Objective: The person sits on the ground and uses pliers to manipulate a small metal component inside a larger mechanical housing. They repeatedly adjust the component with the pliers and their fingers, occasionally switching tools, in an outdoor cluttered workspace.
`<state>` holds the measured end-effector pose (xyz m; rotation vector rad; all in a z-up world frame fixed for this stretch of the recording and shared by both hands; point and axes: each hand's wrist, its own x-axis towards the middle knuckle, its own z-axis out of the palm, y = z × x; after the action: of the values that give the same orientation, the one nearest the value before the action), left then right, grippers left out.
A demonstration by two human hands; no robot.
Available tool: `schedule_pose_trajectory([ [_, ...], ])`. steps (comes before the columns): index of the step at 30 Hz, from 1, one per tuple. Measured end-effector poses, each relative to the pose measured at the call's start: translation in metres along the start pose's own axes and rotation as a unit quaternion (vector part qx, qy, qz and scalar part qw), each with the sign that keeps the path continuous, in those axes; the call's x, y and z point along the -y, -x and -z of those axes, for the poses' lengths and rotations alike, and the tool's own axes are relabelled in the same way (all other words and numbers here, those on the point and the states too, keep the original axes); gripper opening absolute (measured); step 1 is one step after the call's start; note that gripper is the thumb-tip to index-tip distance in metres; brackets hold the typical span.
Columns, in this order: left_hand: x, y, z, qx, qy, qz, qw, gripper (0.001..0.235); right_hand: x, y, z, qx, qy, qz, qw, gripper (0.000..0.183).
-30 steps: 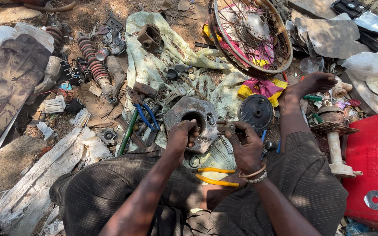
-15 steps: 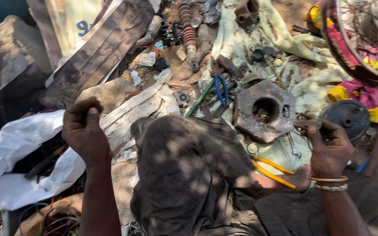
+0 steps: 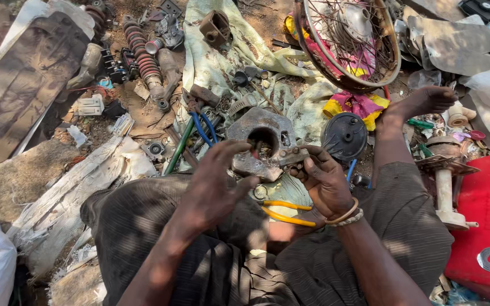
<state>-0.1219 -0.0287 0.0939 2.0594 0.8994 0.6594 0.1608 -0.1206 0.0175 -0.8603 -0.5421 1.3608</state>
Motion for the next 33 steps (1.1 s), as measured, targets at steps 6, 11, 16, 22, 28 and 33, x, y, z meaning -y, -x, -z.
schedule_pose_trajectory([
  [6,-0.001,-0.053,-0.081,0.057,0.073,-0.097,0.991,0.076,0.016,0.003,-0.015,0.032,-0.096,-0.03,0.994,0.04],
  [11,0.026,-0.043,-0.101,-0.029,0.056,-0.171,0.983,0.073,0.008,-0.004,-0.015,0.043,-0.144,-0.086,0.985,0.052],
  [16,0.027,-0.048,-0.1,-0.039,0.299,-0.034,0.953,0.067,-0.002,-0.018,-0.019,0.043,-0.242,-0.126,0.961,0.055],
  [22,0.05,-0.047,-0.107,0.0,0.652,0.145,0.744,0.056,0.0,-0.008,-0.01,-0.003,-0.16,-0.155,0.975,0.054],
  [28,0.048,-0.046,-0.116,0.0,0.596,0.204,0.777,0.05,-0.018,-0.005,0.021,-0.029,-0.075,-0.151,0.985,0.038],
  [33,0.049,-0.024,-0.096,0.175,0.169,0.129,0.961,0.046,-0.02,-0.014,0.039,-0.131,0.027,-0.142,0.981,0.031],
])
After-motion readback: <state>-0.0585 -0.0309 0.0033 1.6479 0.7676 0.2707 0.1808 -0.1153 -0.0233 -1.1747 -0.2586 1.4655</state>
